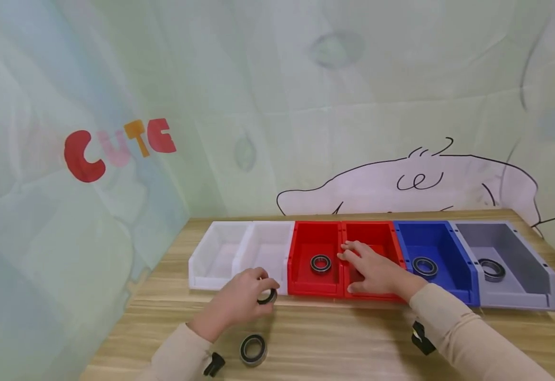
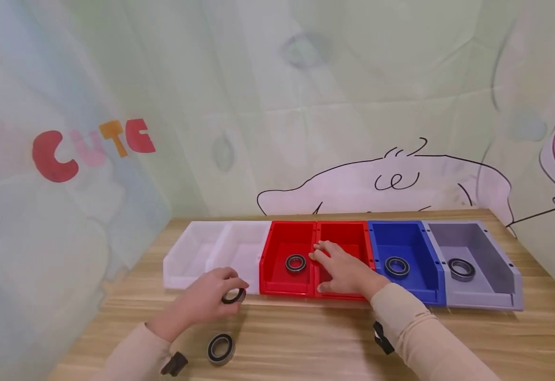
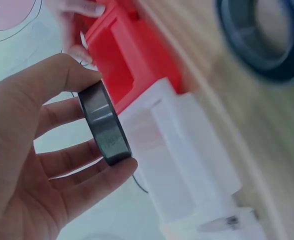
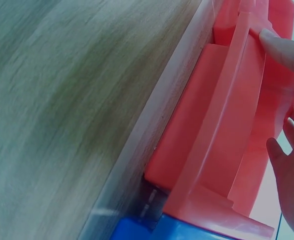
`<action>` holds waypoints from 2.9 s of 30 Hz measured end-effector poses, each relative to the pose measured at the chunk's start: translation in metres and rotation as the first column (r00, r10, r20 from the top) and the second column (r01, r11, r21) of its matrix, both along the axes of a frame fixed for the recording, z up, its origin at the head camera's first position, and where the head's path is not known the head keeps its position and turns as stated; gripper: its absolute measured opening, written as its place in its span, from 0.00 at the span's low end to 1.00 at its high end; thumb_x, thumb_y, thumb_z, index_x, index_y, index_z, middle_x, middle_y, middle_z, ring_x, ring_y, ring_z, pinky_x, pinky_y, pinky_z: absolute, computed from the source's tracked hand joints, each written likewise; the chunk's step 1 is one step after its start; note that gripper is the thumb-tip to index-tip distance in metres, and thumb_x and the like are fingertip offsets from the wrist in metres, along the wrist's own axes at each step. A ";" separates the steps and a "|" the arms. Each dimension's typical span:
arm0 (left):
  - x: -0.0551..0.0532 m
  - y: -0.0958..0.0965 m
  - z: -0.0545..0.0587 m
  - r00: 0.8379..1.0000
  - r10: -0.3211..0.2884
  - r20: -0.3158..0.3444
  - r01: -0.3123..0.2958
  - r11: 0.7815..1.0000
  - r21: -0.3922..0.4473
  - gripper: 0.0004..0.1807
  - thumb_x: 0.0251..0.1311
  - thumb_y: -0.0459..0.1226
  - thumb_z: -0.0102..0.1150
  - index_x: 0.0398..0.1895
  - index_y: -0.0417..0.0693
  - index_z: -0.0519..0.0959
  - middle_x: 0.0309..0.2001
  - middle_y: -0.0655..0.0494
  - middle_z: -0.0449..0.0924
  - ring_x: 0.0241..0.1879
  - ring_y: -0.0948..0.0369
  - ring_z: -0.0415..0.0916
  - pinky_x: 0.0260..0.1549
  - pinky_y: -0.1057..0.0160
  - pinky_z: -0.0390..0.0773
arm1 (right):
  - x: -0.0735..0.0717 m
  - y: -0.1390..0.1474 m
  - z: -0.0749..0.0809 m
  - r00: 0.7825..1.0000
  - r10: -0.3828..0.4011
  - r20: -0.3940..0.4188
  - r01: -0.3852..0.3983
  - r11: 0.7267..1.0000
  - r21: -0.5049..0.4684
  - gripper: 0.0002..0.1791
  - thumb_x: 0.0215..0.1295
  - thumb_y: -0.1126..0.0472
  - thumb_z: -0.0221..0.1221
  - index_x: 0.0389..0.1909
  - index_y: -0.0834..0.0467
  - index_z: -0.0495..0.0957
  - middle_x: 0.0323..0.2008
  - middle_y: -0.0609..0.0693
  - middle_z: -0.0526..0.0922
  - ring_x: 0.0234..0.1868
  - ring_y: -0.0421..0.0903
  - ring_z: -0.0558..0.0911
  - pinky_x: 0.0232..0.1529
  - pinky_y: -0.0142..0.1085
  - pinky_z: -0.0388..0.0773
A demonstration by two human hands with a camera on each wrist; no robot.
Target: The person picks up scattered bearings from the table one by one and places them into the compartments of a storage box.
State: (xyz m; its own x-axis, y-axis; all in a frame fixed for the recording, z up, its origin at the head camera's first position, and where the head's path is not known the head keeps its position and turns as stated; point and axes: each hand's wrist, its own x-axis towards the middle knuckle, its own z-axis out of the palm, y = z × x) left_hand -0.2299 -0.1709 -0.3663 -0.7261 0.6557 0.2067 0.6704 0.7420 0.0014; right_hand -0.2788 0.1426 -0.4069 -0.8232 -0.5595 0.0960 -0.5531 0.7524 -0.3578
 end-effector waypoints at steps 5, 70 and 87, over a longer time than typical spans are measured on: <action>-0.024 0.001 0.010 1.000 0.005 0.007 -0.005 1.000 0.004 0.10 0.48 0.40 0.59 0.35 0.51 0.82 0.30 0.56 0.75 0.27 0.63 0.69 0.27 0.68 0.72 | 0.001 -0.001 0.000 1.000 -0.006 -0.002 0.006 1.000 -0.001 0.38 0.49 0.53 0.67 0.62 0.54 0.64 0.67 0.56 0.56 0.67 0.57 0.58 0.54 0.50 0.73; 0.037 -0.002 -0.009 0.983 0.114 0.141 -0.130 0.986 0.107 0.23 0.50 0.42 0.62 0.50 0.43 0.75 0.45 0.46 0.74 0.41 0.51 0.74 0.41 0.52 0.76 | -0.001 0.000 -0.003 1.000 -0.023 0.004 0.023 1.000 0.006 0.38 0.50 0.52 0.66 0.62 0.52 0.63 0.68 0.54 0.55 0.68 0.56 0.57 0.55 0.50 0.73; 0.059 -0.011 -0.050 0.880 0.213 0.424 -0.238 0.971 0.006 0.17 0.35 0.40 0.64 0.35 0.62 0.74 0.33 0.60 0.63 0.33 0.61 0.59 0.27 0.67 0.63 | 0.001 0.001 0.002 1.000 -0.006 0.007 0.006 1.000 -0.009 0.38 0.50 0.53 0.66 0.62 0.54 0.63 0.68 0.55 0.55 0.68 0.57 0.57 0.55 0.51 0.73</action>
State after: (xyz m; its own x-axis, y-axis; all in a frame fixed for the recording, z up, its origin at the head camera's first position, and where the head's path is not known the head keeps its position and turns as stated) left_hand -0.1704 -0.1822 -0.4164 -0.8800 0.4605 -0.1165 0.4133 0.8631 0.2902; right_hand -0.2782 0.1438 -0.4051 -0.8272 -0.5538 0.0953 -0.5461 0.7522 -0.3686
